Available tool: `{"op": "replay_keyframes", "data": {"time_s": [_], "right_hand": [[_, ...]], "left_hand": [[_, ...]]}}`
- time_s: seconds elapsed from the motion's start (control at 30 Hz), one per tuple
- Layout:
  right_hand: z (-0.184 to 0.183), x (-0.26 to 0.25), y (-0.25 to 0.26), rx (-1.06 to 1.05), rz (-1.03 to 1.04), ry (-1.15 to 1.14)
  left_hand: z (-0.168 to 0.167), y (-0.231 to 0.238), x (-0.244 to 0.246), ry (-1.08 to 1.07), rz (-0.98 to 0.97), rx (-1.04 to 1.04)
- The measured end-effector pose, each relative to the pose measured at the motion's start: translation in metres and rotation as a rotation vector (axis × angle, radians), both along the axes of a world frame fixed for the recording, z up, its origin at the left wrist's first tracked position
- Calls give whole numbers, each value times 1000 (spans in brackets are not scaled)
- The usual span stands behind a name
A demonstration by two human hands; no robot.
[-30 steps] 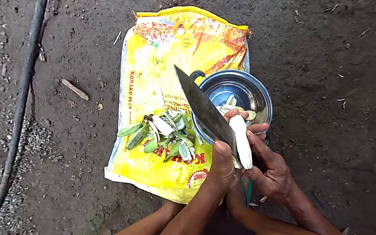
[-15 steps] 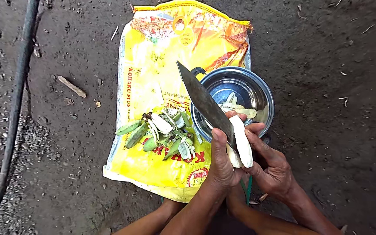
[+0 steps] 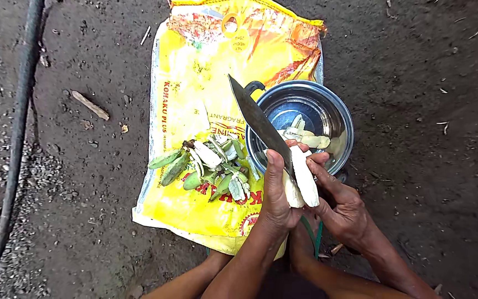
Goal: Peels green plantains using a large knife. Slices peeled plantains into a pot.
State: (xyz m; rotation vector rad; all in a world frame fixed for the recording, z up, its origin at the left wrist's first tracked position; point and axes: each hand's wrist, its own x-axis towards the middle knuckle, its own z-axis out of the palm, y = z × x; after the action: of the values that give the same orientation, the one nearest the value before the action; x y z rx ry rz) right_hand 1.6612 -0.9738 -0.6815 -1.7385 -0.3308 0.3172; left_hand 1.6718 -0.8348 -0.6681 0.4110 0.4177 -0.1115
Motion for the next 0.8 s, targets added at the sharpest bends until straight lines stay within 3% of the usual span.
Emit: {"op": "replay_keyframes", "data": {"time_s": [0.5,0.7,0.8], "right_hand": [[-6,0,-1,-106,-34,94],[1,5,7,210,-123,734],[-1,5,4,240,-118,791]], "left_hand": [[5,5,7,215,-79,72],[-10,20,18,381,-29,76],[-12,23,23,471,56,66]]}}
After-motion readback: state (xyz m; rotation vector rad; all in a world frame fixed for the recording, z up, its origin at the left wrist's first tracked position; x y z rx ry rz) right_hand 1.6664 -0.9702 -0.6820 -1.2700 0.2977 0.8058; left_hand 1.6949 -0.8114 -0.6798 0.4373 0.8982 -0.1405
